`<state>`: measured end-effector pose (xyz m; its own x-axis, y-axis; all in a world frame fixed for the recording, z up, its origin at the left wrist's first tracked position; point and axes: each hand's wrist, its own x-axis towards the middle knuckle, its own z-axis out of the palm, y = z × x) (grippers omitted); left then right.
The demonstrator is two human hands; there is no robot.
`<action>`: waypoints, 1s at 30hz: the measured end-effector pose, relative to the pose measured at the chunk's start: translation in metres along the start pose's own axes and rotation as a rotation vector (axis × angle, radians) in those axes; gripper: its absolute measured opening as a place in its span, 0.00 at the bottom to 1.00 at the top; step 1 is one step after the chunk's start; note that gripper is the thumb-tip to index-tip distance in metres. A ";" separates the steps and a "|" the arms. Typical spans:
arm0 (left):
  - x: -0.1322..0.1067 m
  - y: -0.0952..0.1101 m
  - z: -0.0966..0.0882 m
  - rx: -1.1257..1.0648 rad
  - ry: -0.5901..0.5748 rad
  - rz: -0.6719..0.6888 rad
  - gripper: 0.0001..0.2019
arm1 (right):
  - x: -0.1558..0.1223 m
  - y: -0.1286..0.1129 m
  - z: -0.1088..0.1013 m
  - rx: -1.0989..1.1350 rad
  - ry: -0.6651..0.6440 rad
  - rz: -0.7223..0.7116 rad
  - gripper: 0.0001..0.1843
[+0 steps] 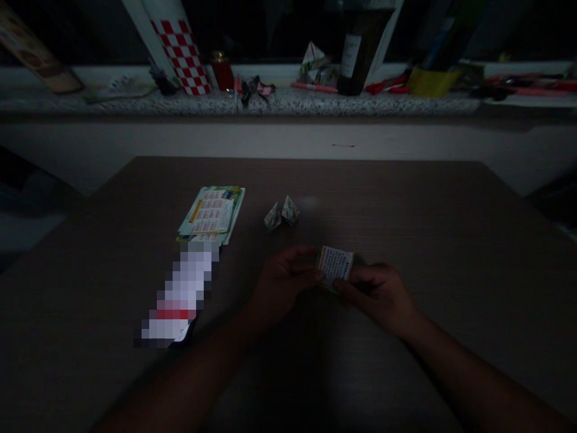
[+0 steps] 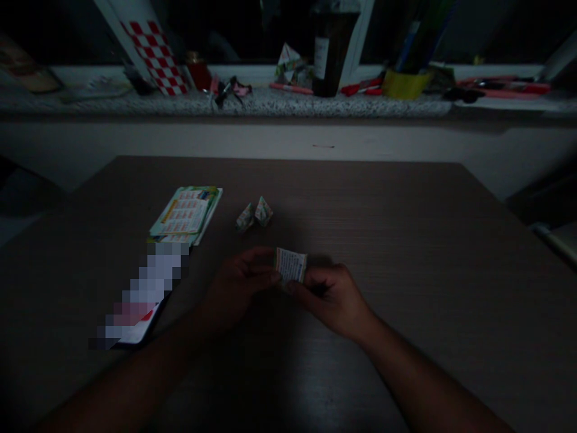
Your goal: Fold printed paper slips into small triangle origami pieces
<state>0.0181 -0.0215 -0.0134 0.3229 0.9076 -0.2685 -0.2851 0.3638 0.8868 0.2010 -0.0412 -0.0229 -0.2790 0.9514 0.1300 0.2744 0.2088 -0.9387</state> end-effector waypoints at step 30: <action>0.002 -0.001 -0.001 -0.118 -0.065 -0.102 0.20 | -0.003 0.001 -0.006 0.046 -0.066 0.003 0.26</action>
<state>0.0178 -0.0193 -0.0152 0.4124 0.8504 -0.3267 -0.3509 0.4793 0.8045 0.2079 -0.0427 -0.0218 -0.3391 0.9346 0.1074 0.2328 0.1939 -0.9530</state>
